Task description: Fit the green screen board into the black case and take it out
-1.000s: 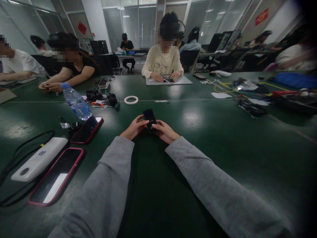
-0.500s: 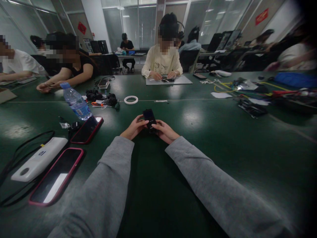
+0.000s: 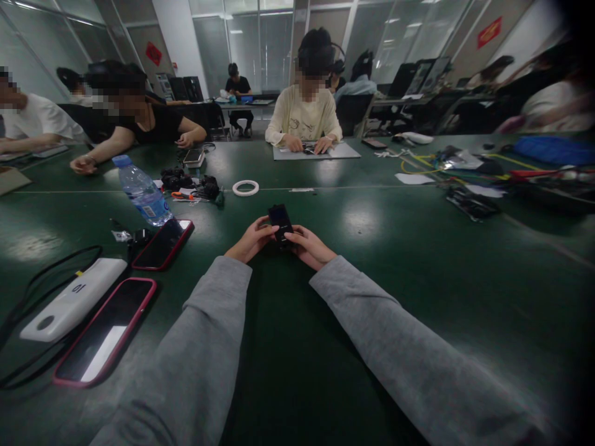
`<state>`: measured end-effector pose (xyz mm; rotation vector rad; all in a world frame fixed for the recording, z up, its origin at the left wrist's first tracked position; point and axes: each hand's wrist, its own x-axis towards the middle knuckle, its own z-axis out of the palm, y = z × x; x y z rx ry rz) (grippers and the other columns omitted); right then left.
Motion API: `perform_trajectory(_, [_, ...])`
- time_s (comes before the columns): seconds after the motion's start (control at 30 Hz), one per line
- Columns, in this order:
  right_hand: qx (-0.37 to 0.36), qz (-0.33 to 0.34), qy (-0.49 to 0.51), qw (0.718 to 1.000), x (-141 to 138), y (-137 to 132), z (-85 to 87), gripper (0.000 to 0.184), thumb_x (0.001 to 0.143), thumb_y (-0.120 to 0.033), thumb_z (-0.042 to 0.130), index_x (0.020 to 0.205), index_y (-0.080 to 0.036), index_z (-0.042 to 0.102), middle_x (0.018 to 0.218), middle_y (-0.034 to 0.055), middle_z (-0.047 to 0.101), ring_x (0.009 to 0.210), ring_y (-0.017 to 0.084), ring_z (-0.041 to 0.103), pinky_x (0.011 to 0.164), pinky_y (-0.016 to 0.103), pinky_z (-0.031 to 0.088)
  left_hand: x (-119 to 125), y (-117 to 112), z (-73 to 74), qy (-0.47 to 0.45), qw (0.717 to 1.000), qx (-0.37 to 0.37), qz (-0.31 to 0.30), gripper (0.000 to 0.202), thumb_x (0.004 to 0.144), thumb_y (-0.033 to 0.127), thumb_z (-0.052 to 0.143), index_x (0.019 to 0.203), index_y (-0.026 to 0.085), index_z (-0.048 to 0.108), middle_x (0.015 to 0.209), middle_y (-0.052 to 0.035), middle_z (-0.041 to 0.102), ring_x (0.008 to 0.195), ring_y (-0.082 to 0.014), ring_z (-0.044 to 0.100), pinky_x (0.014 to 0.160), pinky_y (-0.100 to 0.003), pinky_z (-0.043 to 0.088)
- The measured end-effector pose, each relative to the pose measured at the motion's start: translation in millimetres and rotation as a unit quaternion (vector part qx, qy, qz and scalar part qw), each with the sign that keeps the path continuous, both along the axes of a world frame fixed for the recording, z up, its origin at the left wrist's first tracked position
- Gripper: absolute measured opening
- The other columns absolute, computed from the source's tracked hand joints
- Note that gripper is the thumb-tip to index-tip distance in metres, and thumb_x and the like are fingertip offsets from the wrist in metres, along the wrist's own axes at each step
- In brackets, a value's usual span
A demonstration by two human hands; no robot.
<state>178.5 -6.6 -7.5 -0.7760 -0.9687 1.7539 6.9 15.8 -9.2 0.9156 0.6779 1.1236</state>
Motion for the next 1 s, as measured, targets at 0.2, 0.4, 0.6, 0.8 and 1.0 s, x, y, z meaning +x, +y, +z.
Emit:
perform_trajectory(0.2, [-0.010,0.000,0.009,1.000,-0.2,0.5,0.0,0.047,0.057,-0.028,0.083,0.093,-0.018,0.054,0.094,0.0025,0.059,0.085,0.014,0.057,0.074,0.026,0.047,1.3,-1.4,2.2,0.002,1.000,0.000,0.004,0.053,0.064,0.019,0.076,0.111,0.017,0.051,0.096,-0.0040,0.063,0.084,-0.0124,0.062,0.079,-0.026,0.045])
perform_trajectory(0.4, [-0.018,-0.002,0.012,1.000,-0.3,2.4,-2.5,0.046,0.059,-0.027,0.082,0.095,-0.016,0.056,0.096,0.0039,0.060,0.086,0.014,0.058,0.075,0.026,0.049,0.8,-2.4,1.9,0.016,1.000,0.011,0.003,0.051,0.066,0.022,0.076,0.110,0.017,0.051,0.095,-0.0043,0.064,0.078,-0.0109,0.061,0.074,-0.026,0.046])
perform_trajectory(0.6, [-0.011,0.005,0.013,1.000,-0.2,2.8,-3.9,0.045,0.061,-0.028,0.081,0.096,-0.016,0.057,0.097,0.0043,0.060,0.087,0.014,0.058,0.078,0.026,0.049,0.8,-2.5,2.2,0.018,1.000,0.001,0.006,0.054,0.066,0.023,0.076,0.112,0.017,0.050,0.095,-0.0043,0.064,0.077,-0.0106,0.061,0.073,-0.025,0.046])
perform_trajectory(0.8, [-0.021,0.006,0.025,0.999,-0.3,2.4,-2.7,0.045,0.059,-0.026,0.082,0.096,-0.015,0.058,0.098,0.0050,0.061,0.089,0.014,0.058,0.078,0.026,0.049,1.1,-4.5,4.4,0.017,1.000,-0.008,0.011,0.054,0.067,0.021,0.075,0.113,0.017,0.049,0.095,-0.0043,0.064,0.076,-0.0099,0.061,0.072,-0.025,0.046])
perform_trajectory(1.0, [-0.015,-0.001,0.014,1.000,-1.5,3.0,-3.0,0.046,0.059,-0.027,0.082,0.096,-0.015,0.057,0.097,0.0049,0.060,0.088,0.014,0.058,0.078,0.026,0.050,0.9,-3.0,3.4,0.018,1.000,-0.004,0.008,0.052,0.067,0.022,0.074,0.114,0.016,0.050,0.097,-0.0057,0.064,0.078,-0.0110,0.061,0.075,-0.026,0.046])
